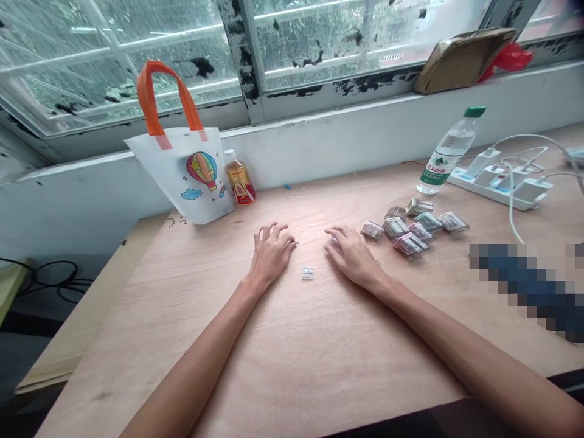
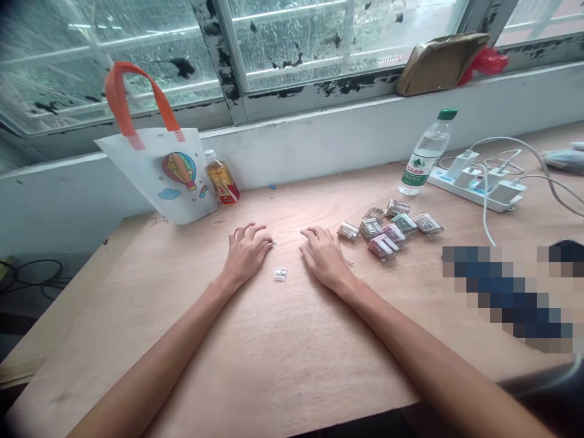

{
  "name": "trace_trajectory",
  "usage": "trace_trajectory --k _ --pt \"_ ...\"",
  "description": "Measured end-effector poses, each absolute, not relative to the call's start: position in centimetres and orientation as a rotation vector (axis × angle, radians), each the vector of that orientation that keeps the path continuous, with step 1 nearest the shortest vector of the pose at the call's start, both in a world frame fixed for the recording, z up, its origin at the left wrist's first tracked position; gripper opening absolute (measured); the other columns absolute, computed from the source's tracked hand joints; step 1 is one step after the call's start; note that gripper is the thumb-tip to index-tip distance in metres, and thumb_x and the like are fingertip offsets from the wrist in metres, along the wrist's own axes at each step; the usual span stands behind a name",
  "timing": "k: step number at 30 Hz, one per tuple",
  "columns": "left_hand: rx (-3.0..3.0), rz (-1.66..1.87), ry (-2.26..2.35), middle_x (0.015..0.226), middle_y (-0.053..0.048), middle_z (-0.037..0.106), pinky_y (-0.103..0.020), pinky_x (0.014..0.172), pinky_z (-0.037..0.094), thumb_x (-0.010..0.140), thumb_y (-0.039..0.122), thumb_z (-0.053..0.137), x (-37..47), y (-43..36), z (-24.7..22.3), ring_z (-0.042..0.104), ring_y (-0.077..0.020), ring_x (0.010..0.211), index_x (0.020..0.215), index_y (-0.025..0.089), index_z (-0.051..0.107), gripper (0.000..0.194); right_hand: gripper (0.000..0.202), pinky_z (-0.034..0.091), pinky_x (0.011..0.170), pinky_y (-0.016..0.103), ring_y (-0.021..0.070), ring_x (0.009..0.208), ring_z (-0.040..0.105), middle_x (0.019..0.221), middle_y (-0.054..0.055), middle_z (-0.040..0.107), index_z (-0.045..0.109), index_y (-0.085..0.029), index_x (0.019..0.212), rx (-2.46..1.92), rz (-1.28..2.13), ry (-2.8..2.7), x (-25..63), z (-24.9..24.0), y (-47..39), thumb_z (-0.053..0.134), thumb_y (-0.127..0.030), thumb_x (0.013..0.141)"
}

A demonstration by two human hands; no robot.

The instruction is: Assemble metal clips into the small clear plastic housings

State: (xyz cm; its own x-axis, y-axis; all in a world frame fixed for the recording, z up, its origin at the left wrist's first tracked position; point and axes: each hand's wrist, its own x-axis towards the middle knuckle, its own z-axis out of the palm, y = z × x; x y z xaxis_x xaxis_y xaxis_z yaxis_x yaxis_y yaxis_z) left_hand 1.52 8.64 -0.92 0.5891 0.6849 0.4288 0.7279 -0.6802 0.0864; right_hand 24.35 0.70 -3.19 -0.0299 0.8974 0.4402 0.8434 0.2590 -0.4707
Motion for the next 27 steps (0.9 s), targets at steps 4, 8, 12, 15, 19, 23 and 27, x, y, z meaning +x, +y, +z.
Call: trace_trajectory --k 4,8,12,15,19,23,27 --pt "-2.729 -0.696 -1.195 0.136 -0.006 0.065 -0.059 0.116 0.026 0.099 0.029 0.056 1.5 8.7 -0.9 0.046 -0.0335 0.138 0.094 0.025 0.072 0.017 0.037 0.045 0.106 0.054 0.0339 0.124 0.056 0.135 0.016 0.061 0.06 -0.016 0.133 -1.532 0.137 -1.854 24.2 -3.4 0.8 0.051 -0.025 0.098" --pt "-2.767 -0.729 -1.175 0.132 -0.007 0.067 -0.06 0.117 0.025 0.097 0.025 0.058 1.6 8.8 -1.0 0.048 -0.0325 0.135 0.092 0.022 0.07 0.013 0.035 0.047 0.105 0.054 0.0331 0.124 0.056 0.133 0.016 0.061 0.061 -0.017 0.131 -1.475 0.165 -1.839 24.2 -3.5 0.9 0.052 -0.024 0.097" --pt "-2.826 -0.798 -1.084 0.13 -0.009 0.068 -0.061 0.119 0.02 0.094 0.021 0.06 1.7 8.4 -0.8 0.051 -0.0316 0.134 0.087 0.021 0.067 0.01 0.032 0.048 0.105 0.05 0.031 0.123 0.057 0.129 0.015 0.062 0.062 -0.018 0.128 -1.364 0.215 -1.828 23.8 -3.2 0.7 0.052 -0.023 0.098" --pt "-2.856 -0.997 -1.082 0.127 -0.007 0.069 -0.058 0.12 0.021 0.091 0.02 0.063 2.1 7.4 -0.2 0.055 -0.0288 0.128 0.086 0.021 0.065 0.007 0.025 0.048 0.102 0.048 0.0303 0.118 0.058 0.122 0.014 0.066 0.065 -0.019 0.12 -1.309 0.231 -1.766 23.3 -2.3 0.2 0.054 -0.025 0.099" --pt "-2.956 -1.564 -1.325 0.126 -0.006 0.068 -0.05 0.113 0.036 0.095 0.028 0.062 3.4 5.1 0.8 0.058 -0.0248 0.123 0.086 0.021 0.065 0.012 0.02 0.05 0.082 0.04 0.0246 0.094 0.063 0.107 0.009 0.071 0.068 -0.021 0.107 -1.232 0.456 -1.663 22.2 -1.1 -0.9 0.059 -0.036 0.099" --pt "-3.107 -2.072 -1.5 0.128 -0.009 0.065 -0.042 0.108 0.045 0.095 0.036 0.06 5.0 2.7 1.4 0.057 -0.0255 0.127 0.081 0.019 0.066 0.023 0.024 0.049 0.074 0.033 0.0192 0.084 0.063 0.101 0.004 0.071 0.068 -0.023 0.104 -1.054 0.893 -1.479 20.8 -1.0 -1.6 0.06 -0.044 0.098" --pt "-3.025 -2.335 -1.702 0.131 -0.008 0.063 -0.038 0.105 0.049 0.093 0.037 0.062 5.8 1.4 1.2 0.054 -0.0257 0.131 0.084 0.02 0.071 0.021 0.023 0.049 0.077 0.031 0.0179 0.09 0.062 0.103 0.003 0.066 0.063 -0.023 0.103 -0.957 0.933 -1.24 20.0 -1.2 -1.8 0.067 -0.045 0.093"
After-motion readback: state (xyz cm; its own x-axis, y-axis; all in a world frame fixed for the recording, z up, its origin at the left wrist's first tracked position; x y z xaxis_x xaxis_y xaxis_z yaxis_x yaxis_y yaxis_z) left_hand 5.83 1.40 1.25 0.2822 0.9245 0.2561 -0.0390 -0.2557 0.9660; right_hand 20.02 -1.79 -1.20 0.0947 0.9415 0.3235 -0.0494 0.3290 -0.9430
